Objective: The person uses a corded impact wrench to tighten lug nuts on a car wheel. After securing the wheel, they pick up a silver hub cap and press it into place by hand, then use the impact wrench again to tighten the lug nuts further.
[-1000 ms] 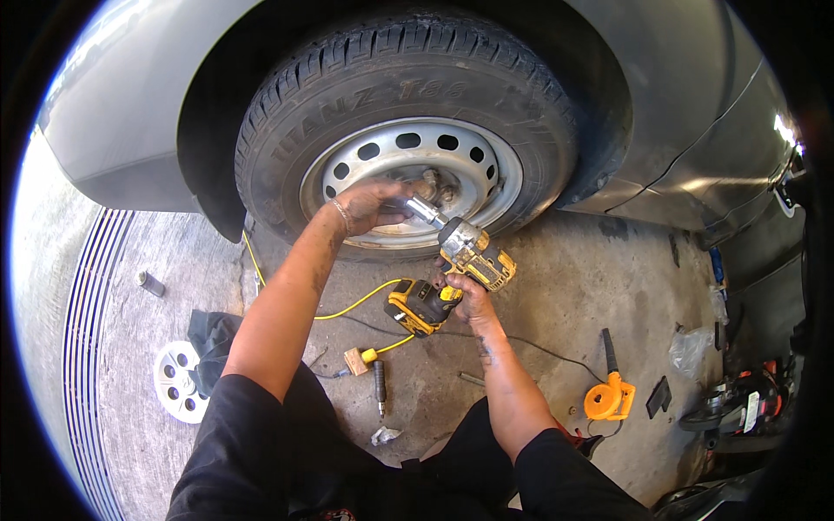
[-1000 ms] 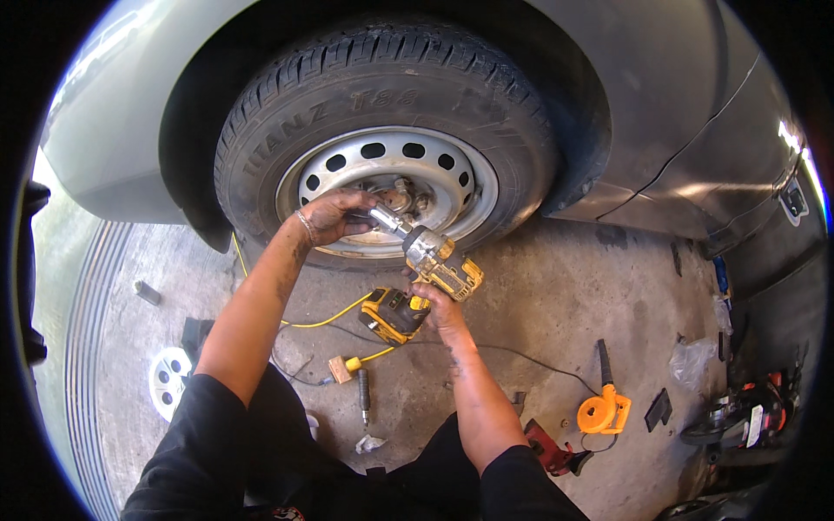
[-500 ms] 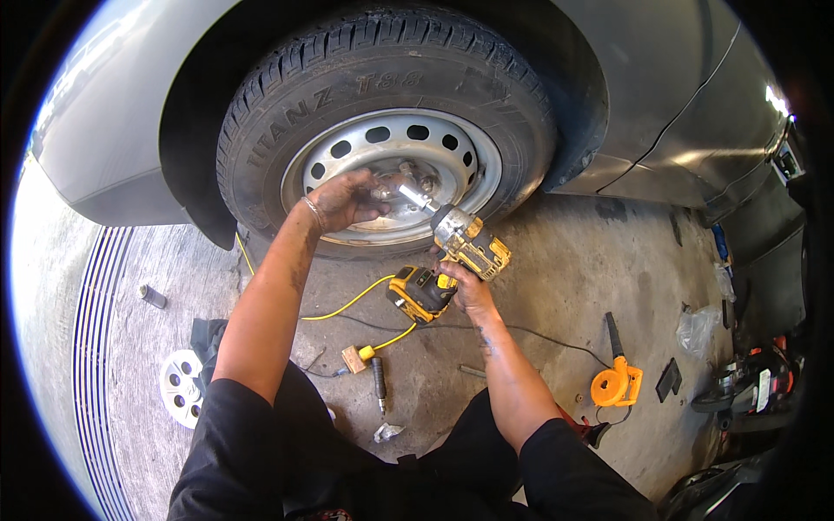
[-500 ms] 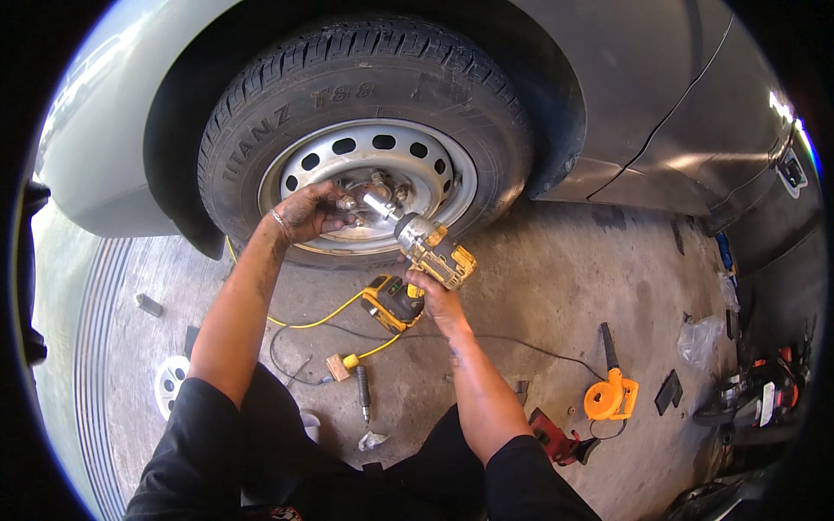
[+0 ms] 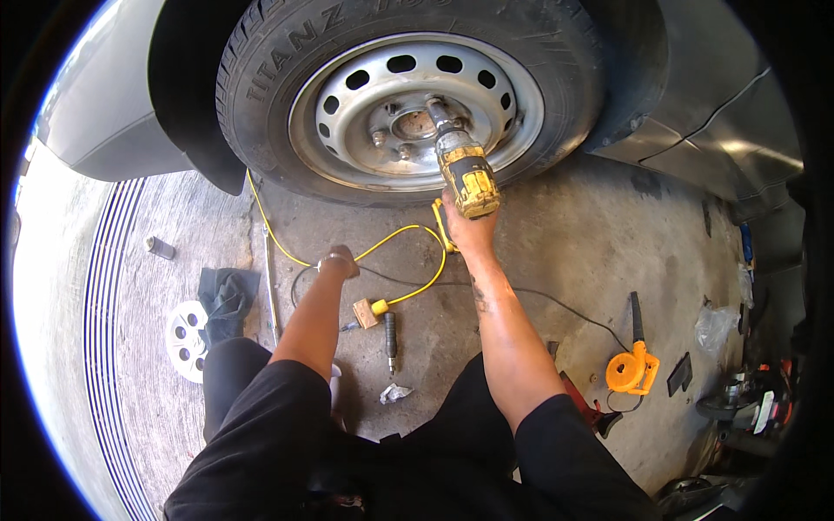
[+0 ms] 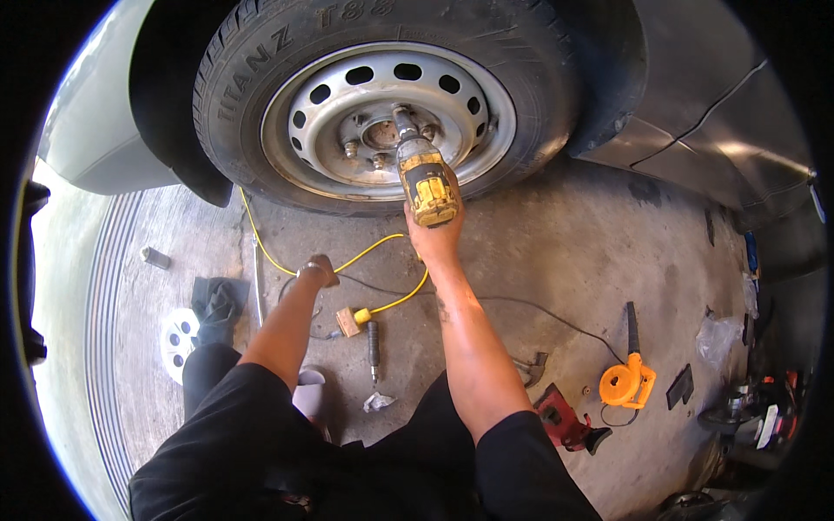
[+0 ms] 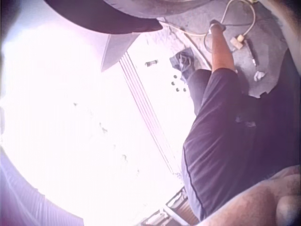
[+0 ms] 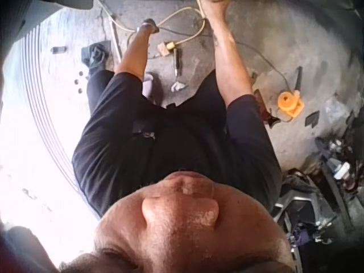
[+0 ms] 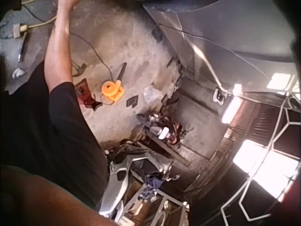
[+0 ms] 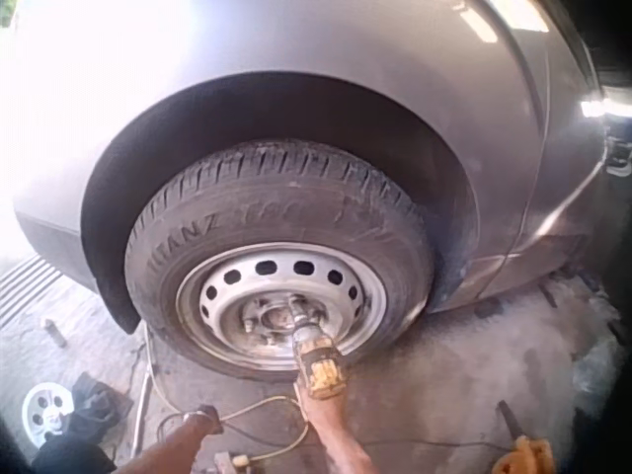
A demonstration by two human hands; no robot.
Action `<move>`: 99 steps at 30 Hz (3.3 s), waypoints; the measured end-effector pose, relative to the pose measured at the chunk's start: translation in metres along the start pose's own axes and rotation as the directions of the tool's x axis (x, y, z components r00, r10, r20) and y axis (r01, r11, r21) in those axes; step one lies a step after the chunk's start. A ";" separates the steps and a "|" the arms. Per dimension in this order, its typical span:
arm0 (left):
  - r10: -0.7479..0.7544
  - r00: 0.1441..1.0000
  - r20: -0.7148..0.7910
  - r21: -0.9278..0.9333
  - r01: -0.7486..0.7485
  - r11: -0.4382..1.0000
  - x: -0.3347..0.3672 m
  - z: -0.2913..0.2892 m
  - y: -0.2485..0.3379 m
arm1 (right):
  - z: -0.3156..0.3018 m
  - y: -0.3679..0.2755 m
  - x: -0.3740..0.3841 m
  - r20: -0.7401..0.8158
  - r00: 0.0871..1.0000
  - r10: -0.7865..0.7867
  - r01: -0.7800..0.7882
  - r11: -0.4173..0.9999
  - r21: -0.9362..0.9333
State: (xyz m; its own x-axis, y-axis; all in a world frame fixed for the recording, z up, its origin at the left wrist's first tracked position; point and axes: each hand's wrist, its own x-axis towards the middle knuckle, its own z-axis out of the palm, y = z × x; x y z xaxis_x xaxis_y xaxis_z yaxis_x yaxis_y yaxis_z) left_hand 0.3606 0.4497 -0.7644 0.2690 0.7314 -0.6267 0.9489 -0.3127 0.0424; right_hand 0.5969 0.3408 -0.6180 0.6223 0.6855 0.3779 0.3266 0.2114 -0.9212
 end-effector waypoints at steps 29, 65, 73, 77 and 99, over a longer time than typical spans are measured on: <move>0.314 0.930 -0.193 -0.968 -0.129 -0.214 -0.088 -0.244 0.154 | 0.071 0.025 -0.022 -0.119 0.993 0.015 0.015 0.970 0.241; 0.199 0.947 0.251 -0.327 0.277 -0.904 -0.012 0.066 0.136 | -0.038 0.076 -0.090 0.534 0.580 0.616 -0.278 0.765 -0.580; 0.440 0.855 -0.274 -0.757 0.090 -0.648 -0.045 -0.119 0.218 | -0.048 0.077 -0.061 0.078 0.985 0.156 -0.137 0.968 -0.210; 0.503 0.809 -0.305 -0.794 0.075 -0.603 -0.049 -0.157 0.218 | -0.049 0.071 -0.037 0.091 0.978 0.187 -0.148 0.934 -0.326; 0.447 0.832 -0.328 -0.882 -0.101 -0.460 -0.042 -0.177 0.209 | 0.002 0.051 -0.031 -0.031 0.948 0.317 -0.318 0.933 -0.168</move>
State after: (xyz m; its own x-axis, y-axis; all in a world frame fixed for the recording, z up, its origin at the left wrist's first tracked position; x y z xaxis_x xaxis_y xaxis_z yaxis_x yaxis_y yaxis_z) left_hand 0.5766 0.4606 -0.5915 0.7024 0.6675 -0.2472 -0.3180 0.6050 0.7300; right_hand 0.5934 0.3318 -0.6770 0.7157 0.6950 0.0690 0.2262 -0.1373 -0.9644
